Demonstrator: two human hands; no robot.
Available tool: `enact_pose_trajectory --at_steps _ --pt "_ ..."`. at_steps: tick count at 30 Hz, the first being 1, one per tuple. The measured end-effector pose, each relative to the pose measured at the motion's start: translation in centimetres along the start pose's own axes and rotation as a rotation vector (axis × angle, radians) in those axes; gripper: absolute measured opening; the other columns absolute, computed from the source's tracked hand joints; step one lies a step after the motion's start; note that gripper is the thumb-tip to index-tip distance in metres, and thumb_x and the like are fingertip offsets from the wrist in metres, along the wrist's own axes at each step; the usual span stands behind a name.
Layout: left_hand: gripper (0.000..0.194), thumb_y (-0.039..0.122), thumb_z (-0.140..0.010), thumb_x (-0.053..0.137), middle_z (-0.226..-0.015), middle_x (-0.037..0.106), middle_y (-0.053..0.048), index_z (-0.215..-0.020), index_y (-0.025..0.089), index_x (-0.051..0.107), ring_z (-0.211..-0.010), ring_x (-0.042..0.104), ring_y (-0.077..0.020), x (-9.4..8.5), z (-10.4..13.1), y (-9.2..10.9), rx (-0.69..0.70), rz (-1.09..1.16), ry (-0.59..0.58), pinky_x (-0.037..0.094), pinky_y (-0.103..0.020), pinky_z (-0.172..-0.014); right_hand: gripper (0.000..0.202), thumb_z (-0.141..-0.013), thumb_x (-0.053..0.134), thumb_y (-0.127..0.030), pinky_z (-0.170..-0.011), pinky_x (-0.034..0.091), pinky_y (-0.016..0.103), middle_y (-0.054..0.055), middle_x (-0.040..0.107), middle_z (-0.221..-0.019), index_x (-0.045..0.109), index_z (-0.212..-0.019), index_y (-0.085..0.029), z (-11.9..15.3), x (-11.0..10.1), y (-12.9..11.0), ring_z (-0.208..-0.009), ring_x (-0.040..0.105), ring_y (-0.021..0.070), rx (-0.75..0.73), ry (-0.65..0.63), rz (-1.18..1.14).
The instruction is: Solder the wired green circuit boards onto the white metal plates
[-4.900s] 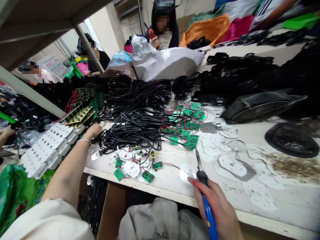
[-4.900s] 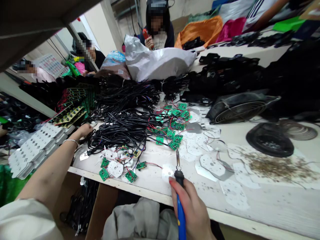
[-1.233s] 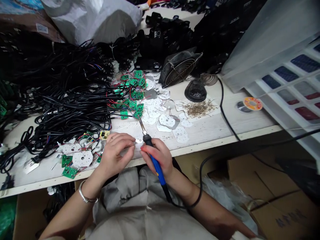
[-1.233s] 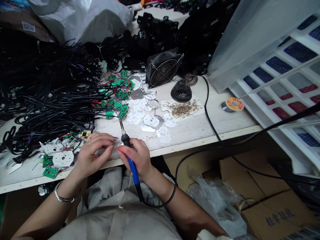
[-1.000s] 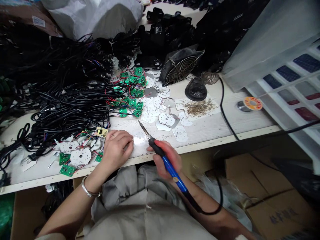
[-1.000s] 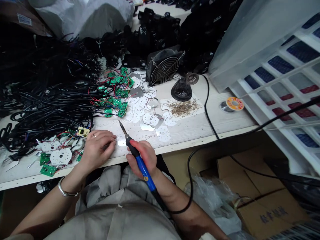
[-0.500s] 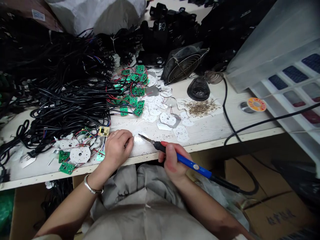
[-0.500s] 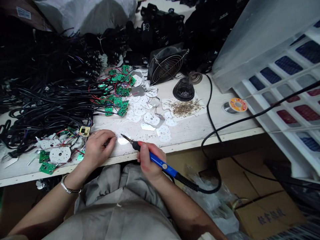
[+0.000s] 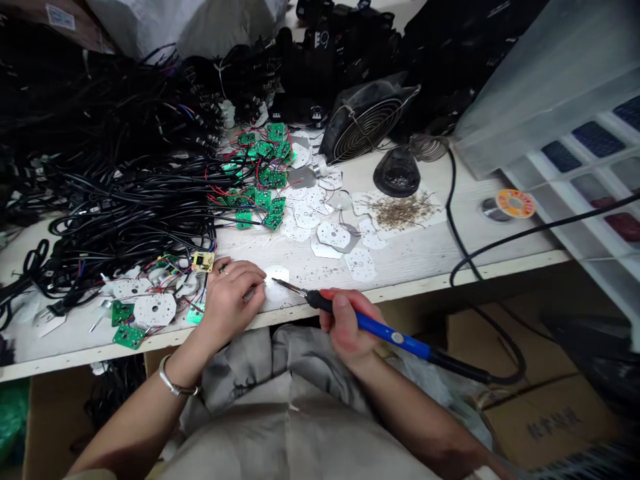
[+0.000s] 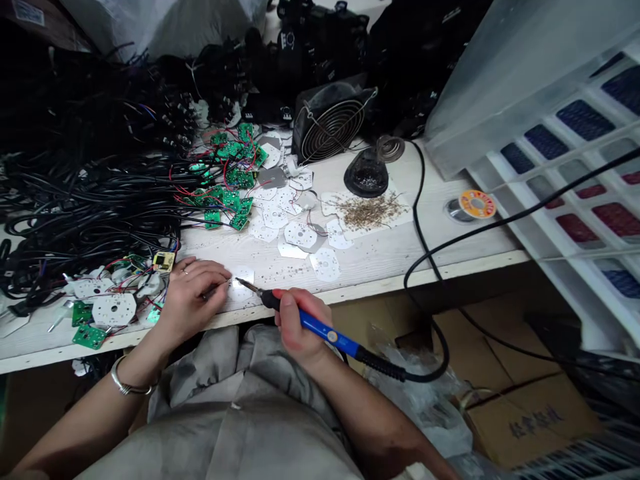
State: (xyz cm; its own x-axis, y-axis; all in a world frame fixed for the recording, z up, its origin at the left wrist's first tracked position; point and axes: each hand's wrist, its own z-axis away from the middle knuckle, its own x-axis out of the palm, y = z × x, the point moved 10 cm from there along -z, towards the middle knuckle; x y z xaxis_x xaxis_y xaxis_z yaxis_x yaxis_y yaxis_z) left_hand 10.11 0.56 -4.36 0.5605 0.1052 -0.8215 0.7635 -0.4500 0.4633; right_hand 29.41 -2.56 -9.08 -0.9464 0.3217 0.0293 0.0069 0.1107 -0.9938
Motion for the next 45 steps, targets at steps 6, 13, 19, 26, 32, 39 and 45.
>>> enact_pose_trajectory --at_steps 6,13,19,26,32,39,45 --pt "0.014 0.014 -0.082 0.055 -0.082 0.073 0.0 -0.07 0.021 0.059 -0.083 0.067 -0.0176 0.3 -0.2 -0.8 -0.029 0.021 0.002 0.042 -0.041 -0.092 0.028 -0.09 0.056 -0.041 -0.037 0.041 0.025 -0.006 0.052 -0.041 0.071 -0.076 -0.021 0.1 0.7 -0.4 -0.03 0.045 0.0102 -0.032 -0.051 0.017" --pt "0.014 0.014 -0.081 0.055 -0.082 0.072 0.0 -0.07 0.02 0.059 -0.082 0.067 -0.018 0.5 -0.2 -1.0 -0.044 -0.012 0.005 0.045 -0.039 -0.089 0.032 -0.092 0.054 -0.043 -0.042 0.045 0.025 -0.004 0.051 -0.041 0.072 -0.078 -0.021 0.2 1.3 0.0 -0.041 0.055 0.0134 -0.022 -0.079 0.112" --pt "0.015 0.012 -0.08 0.056 -0.081 0.072 0.0 -0.068 0.02 0.057 -0.081 0.067 -0.0181 0.4 -0.1 -1.0 -0.038 -0.021 0.021 0.045 -0.04 -0.088 0.035 -0.093 0.051 -0.045 -0.045 0.047 0.025 -0.003 0.054 -0.044 0.072 -0.078 -0.021 0.2 1.6 0.4 -0.047 0.058 0.0141 -0.043 -0.111 0.139" --pt "0.015 0.011 -0.079 0.056 -0.081 0.072 0.0 -0.068 0.02 0.058 -0.081 0.067 -0.0175 0.5 -0.1 -1.0 -0.044 -0.023 0.032 0.045 -0.039 -0.088 0.036 -0.092 0.052 -0.047 -0.045 0.046 0.024 -0.002 0.055 -0.045 0.072 -0.079 -0.02 0.0 1.8 0.1 -0.049 0.06 0.0147 -0.031 -0.147 0.202" --pt "0.016 0.011 -0.078 0.056 -0.079 0.072 0.0 -0.067 0.021 0.058 -0.081 0.067 -0.0181 0.4 -0.2 -0.8 -0.04 -0.019 0.042 0.046 -0.039 -0.086 0.032 -0.091 0.054 -0.046 -0.043 0.044 0.024 -0.004 0.052 -0.042 0.072 -0.08 -0.021 0.2 1.8 0.4 -0.042 0.055 0.0132 -0.014 -0.131 0.163" --pt "0.015 0.011 -0.079 0.057 -0.08 0.072 0.0 -0.067 0.021 0.057 -0.08 0.066 -0.018 0.4 -0.1 -0.9 -0.035 -0.033 0.037 0.046 -0.039 -0.087 0.038 -0.09 0.054 -0.05 -0.041 0.045 0.025 -0.006 0.049 -0.038 0.072 -0.077 -0.019 0.1 0.9 0.7 -0.032 0.046 0.0109 0.059 -0.046 0.068" --pt "0.016 0.012 -0.079 0.055 -0.08 0.072 0.0 -0.067 0.021 0.057 -0.081 0.067 -0.0179 0.4 -0.1 -1.0 -0.061 -0.037 0.032 0.045 -0.04 -0.09 0.037 -0.091 0.053 -0.048 -0.041 0.044 0.024 -0.005 0.05 -0.039 0.072 -0.078 -0.019 0.1 1.3 0.7 -0.036 0.049 0.0112 0.039 -0.091 0.077"
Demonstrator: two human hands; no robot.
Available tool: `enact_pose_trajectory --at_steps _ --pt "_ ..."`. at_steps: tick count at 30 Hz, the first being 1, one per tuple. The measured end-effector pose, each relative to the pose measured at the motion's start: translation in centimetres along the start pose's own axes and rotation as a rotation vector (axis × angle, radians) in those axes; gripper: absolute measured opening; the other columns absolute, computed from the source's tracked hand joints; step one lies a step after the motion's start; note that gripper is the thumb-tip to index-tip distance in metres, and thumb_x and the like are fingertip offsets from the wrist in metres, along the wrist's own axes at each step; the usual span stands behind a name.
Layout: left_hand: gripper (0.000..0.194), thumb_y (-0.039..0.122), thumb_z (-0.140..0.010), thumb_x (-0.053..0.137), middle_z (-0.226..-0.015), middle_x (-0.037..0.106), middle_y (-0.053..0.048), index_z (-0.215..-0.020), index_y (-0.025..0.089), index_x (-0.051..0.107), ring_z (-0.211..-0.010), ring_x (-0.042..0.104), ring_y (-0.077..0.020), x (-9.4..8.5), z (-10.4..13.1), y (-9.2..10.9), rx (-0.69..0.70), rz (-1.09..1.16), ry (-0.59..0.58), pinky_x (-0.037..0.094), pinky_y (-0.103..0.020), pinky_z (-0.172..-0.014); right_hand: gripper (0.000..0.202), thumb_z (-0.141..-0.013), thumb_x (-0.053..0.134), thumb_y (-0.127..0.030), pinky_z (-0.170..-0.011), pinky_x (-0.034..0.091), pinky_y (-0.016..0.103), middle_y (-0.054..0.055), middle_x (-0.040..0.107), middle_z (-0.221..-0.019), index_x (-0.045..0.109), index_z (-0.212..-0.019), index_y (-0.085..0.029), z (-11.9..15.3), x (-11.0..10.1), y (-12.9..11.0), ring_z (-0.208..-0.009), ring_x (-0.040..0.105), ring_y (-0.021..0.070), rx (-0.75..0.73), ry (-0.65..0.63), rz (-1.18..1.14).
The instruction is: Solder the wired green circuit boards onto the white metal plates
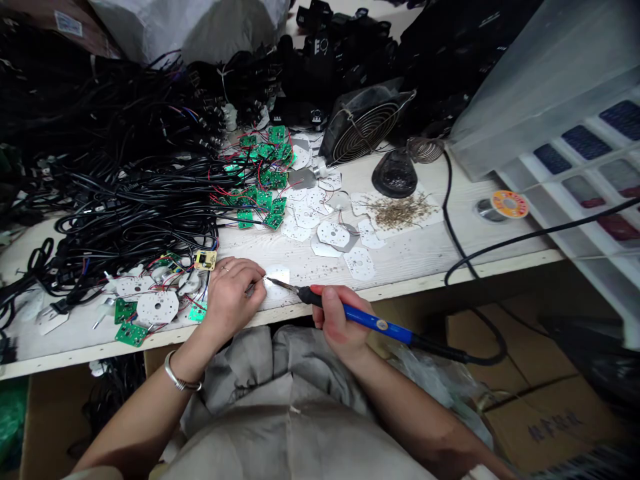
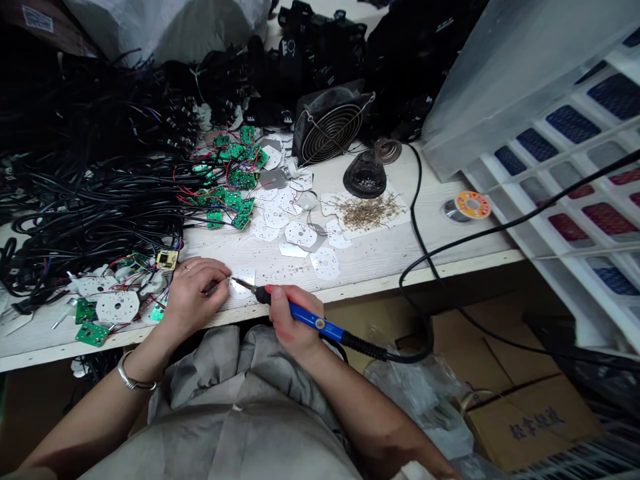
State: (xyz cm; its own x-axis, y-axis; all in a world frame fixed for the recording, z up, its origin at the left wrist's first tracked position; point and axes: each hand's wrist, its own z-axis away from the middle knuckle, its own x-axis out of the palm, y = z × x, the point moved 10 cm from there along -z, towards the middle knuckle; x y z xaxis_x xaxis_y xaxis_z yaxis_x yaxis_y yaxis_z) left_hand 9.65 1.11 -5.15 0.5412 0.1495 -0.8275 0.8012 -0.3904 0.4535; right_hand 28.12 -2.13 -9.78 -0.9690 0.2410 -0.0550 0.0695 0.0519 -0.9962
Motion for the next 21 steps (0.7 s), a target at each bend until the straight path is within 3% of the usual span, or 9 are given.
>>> enact_pose_trajectory --at_steps 16,21 --pt "0.015 0.013 -0.08 0.056 -0.081 0.072 0.0 -0.067 0.021 0.057 -0.082 0.067 -0.0185 0.1 0.0 -0.1 -0.012 0.006 -0.011 0.046 -0.04 -0.089 0.03 -0.09 0.054 -0.045 -0.044 0.045 0.025 -0.004 0.053 -0.044 0.071 -0.08 -0.023 0.0 0.4 -1.0 -0.048 0.059 0.015 -0.085 -0.071 0.111" --pt "0.015 0.013 -0.08 0.056 -0.082 0.072 -0.001 -0.067 0.021 0.058 -0.083 0.066 -0.0185 0.2 0.0 -0.3 -0.019 0.006 -0.022 0.045 -0.04 -0.09 0.033 -0.09 0.054 -0.046 -0.038 0.041 0.024 -0.005 0.051 -0.041 0.07 -0.078 -0.021 0.0 -0.3 -1.2 -0.035 0.049 0.0115 -0.084 0.011 0.026"
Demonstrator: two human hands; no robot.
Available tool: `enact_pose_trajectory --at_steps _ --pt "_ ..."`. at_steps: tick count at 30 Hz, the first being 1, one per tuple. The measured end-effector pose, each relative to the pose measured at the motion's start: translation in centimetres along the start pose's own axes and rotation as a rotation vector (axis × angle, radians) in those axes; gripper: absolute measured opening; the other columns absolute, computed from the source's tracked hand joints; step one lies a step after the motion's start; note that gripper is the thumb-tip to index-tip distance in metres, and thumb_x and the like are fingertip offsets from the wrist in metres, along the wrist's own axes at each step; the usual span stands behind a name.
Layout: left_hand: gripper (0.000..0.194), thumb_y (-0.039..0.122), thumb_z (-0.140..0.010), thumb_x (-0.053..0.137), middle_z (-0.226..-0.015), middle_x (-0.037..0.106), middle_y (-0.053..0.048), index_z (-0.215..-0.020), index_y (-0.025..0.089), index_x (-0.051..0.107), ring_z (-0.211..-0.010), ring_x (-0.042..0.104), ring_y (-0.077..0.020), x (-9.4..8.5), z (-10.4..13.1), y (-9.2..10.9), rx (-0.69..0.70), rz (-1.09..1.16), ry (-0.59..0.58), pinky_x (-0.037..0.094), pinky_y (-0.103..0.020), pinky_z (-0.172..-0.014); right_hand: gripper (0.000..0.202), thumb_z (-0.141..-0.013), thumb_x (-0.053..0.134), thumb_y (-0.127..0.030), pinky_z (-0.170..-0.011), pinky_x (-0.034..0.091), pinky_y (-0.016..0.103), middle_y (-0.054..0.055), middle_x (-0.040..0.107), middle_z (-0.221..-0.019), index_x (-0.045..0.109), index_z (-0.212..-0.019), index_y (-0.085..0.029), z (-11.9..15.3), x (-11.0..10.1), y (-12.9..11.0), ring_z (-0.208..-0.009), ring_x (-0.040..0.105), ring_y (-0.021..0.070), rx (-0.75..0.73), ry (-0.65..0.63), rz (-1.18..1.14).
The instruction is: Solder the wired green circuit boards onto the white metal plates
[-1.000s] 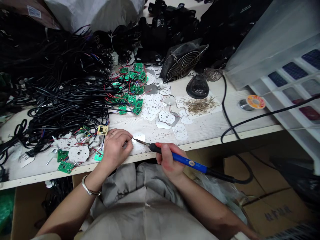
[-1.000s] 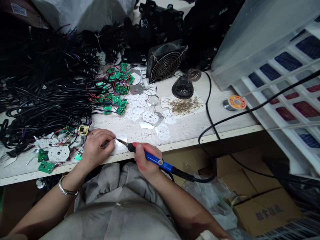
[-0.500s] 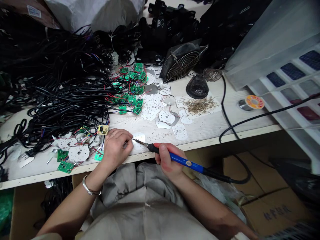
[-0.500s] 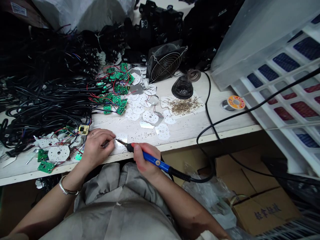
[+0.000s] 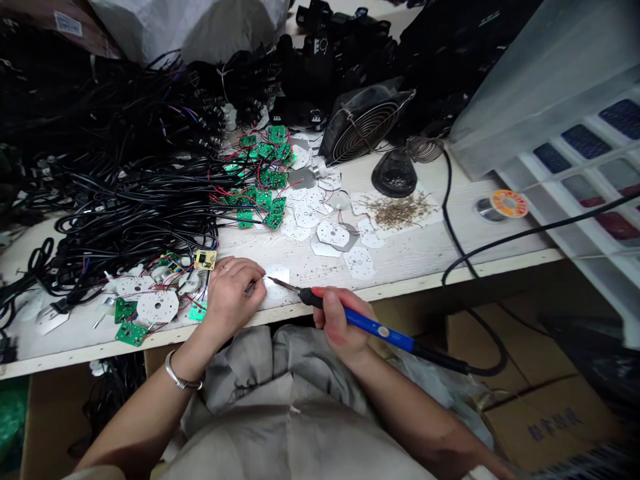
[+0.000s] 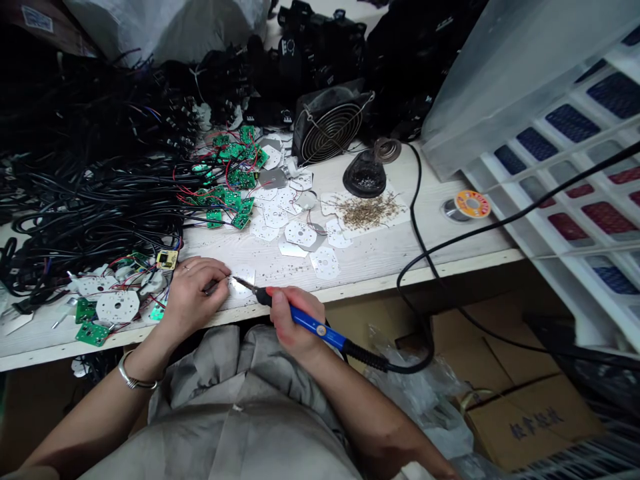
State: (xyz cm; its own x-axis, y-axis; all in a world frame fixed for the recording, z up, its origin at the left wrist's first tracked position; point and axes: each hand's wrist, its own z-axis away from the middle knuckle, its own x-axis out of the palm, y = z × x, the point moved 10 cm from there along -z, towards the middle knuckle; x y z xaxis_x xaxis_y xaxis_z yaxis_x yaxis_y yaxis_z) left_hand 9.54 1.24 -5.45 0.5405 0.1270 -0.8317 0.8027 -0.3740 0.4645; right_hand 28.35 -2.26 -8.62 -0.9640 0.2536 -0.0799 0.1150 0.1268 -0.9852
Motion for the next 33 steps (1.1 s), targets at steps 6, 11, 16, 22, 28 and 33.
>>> enact_pose_trajectory --at_steps 6,11,16,22,28,33 --pt "0.016 0.013 -0.08 0.055 -0.081 0.072 -0.001 -0.067 0.021 0.057 -0.082 0.066 -0.0187 -0.1 0.0 0.1 -0.007 0.0 0.0 0.046 -0.041 -0.089 0.031 -0.09 0.057 -0.048 -0.033 0.036 0.021 -0.007 0.052 -0.041 0.069 -0.087 -0.02 -0.3 -0.4 0.5 -0.03 0.045 0.0094 0.014 0.05 -0.269" --pt "0.016 0.013 -0.08 0.055 -0.081 0.072 -0.001 -0.067 0.021 0.059 -0.082 0.066 -0.0183 0.0 0.0 0.0 -0.014 0.007 0.003 0.046 -0.041 -0.09 0.051 -0.089 0.046 -0.063 -0.041 0.048 0.029 0.001 0.064 -0.057 0.07 -0.099 -0.019 -0.2 -0.9 0.9 -0.043 0.058 0.0153 -0.033 -0.058 -0.253" --pt "0.013 0.021 -0.087 0.057 -0.083 0.074 -0.003 -0.079 0.021 0.067 -0.083 0.067 -0.0188 -0.3 0.0 -0.2 0.018 0.053 0.006 0.048 -0.039 -0.087 0.037 -0.088 0.058 -0.055 -0.054 0.055 0.033 0.0 0.068 -0.063 0.07 -0.099 -0.021 -0.7 -2.5 -0.2 -0.05 0.065 0.0166 -0.049 0.022 -0.161" --pt "0.015 0.024 -0.088 0.057 -0.081 0.074 -0.002 -0.081 0.021 0.069 -0.079 0.067 -0.0163 -1.1 -0.1 0.1 0.027 0.178 0.029 0.05 -0.035 -0.081 0.019 -0.084 0.07 -0.035 -0.055 0.058 0.029 -0.004 0.07 -0.056 0.064 -0.096 -0.021 -0.3 -1.8 -0.5 -0.048 0.068 0.0159 0.009 0.072 -0.141" --pt "0.013 0.018 -0.082 0.058 -0.087 0.074 0.0 -0.073 0.022 0.065 -0.085 0.068 -0.017 -0.5 0.2 0.6 0.059 0.007 0.004 0.041 -0.042 -0.098 0.023 -0.084 0.067 -0.042 -0.034 0.043 0.021 -0.008 0.055 -0.039 0.062 -0.079 -0.02 -0.1 -0.6 0.7 -0.028 0.051 0.011 0.041 0.047 -0.145" --pt "0.013 0.017 -0.083 0.056 -0.092 0.073 -0.001 -0.075 0.022 0.064 -0.089 0.068 -0.0171 -0.3 0.4 1.3 0.144 -0.068 -0.037 0.04 -0.042 -0.099 0.025 -0.086 0.064 -0.043 -0.033 0.038 0.021 -0.009 0.051 -0.037 0.062 -0.076 -0.02 -0.4 -0.1 1.3 -0.027 0.045 0.0093 0.062 0.007 -0.124"
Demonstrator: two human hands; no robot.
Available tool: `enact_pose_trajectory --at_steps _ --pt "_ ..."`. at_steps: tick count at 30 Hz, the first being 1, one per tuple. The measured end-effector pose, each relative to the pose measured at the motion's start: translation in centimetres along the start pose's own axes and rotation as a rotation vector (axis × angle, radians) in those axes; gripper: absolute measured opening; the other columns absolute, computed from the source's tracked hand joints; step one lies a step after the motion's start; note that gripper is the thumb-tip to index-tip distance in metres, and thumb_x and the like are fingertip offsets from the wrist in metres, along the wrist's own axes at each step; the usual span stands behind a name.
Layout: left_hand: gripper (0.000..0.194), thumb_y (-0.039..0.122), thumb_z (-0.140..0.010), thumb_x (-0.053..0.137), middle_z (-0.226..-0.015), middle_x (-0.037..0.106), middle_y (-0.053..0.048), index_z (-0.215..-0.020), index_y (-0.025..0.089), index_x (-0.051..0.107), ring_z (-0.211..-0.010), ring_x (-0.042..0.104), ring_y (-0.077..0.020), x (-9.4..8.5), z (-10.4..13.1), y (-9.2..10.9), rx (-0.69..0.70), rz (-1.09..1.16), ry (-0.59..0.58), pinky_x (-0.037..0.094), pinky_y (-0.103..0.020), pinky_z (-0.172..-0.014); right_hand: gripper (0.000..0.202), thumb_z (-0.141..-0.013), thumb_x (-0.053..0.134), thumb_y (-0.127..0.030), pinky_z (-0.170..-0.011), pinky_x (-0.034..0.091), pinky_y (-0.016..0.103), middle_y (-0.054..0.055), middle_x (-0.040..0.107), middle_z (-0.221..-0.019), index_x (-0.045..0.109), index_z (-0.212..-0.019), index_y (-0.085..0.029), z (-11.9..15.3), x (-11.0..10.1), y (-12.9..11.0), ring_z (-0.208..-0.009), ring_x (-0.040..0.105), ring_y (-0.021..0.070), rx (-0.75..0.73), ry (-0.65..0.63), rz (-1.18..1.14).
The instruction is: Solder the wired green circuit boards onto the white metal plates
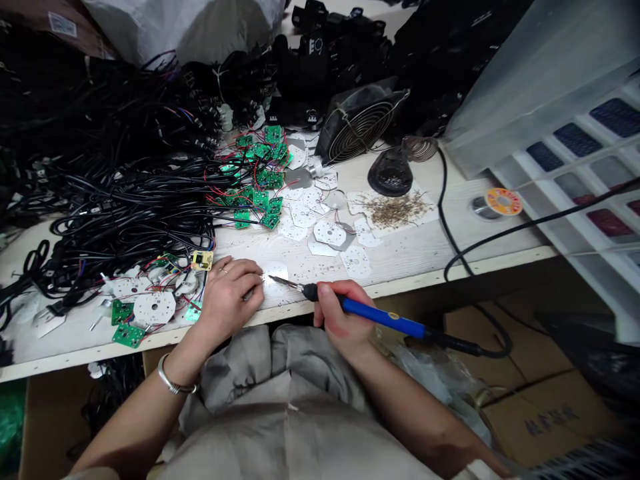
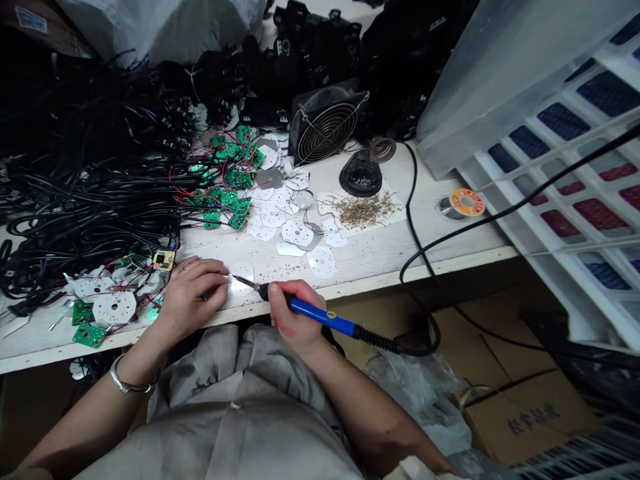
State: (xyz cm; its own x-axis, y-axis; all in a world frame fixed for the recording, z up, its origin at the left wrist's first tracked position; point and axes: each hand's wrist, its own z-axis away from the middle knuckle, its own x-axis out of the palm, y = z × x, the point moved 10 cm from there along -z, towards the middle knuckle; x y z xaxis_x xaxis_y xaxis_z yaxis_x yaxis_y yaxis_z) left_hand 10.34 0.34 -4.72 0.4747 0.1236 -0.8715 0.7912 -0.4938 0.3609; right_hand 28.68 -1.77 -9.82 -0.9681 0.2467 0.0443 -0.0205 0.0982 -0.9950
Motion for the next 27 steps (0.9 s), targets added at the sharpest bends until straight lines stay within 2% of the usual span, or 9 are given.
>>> enact_pose_trajectory --at_steps 6,13,23,27 --pt "0.014 0.015 -0.082 0.054 -0.097 0.073 -0.001 -0.075 0.022 0.064 -0.092 0.068 -0.0181 0.2 0.0 -0.1 -0.012 0.014 -0.044 0.041 -0.043 -0.102 0.026 -0.086 0.063 -0.046 -0.04 0.044 0.023 -0.006 0.055 -0.042 0.065 -0.078 -0.021 0.3 0.1 0.4 -0.036 0.053 0.0116 -0.007 -0.06 0.116" --pt "0.015 0.014 -0.082 0.054 -0.097 0.073 -0.002 -0.075 0.021 0.065 -0.091 0.068 -0.0188 0.2 0.0 -0.1 -0.015 0.007 -0.044 0.043 -0.043 -0.1 0.023 -0.085 0.062 -0.047 -0.045 0.048 0.024 -0.003 0.062 -0.051 0.068 -0.08 -0.025 0.3 0.6 -0.8 -0.053 0.064 0.0158 -0.072 -0.113 0.243" --pt "0.017 0.014 -0.083 0.053 -0.096 0.073 -0.003 -0.073 0.02 0.066 -0.09 0.067 -0.0181 0.2 -0.1 0.0 -0.028 -0.017 -0.064 0.046 -0.04 -0.095 0.018 -0.086 0.062 -0.04 -0.056 0.053 0.026 -0.003 0.066 -0.058 0.069 -0.079 -0.025 0.0 1.3 -2.7 -0.057 0.066 0.0151 -0.182 -0.206 0.352" --pt "0.015 0.014 -0.083 0.054 -0.094 0.072 -0.002 -0.073 0.019 0.065 -0.089 0.067 -0.0184 0.3 -0.2 0.2 -0.025 -0.018 -0.07 0.048 -0.039 -0.091 0.018 -0.083 0.063 -0.041 -0.059 0.054 0.027 -0.001 0.07 -0.066 0.069 -0.076 -0.025 -0.1 1.2 -2.7 -0.06 0.067 0.0156 -0.201 -0.206 0.388"
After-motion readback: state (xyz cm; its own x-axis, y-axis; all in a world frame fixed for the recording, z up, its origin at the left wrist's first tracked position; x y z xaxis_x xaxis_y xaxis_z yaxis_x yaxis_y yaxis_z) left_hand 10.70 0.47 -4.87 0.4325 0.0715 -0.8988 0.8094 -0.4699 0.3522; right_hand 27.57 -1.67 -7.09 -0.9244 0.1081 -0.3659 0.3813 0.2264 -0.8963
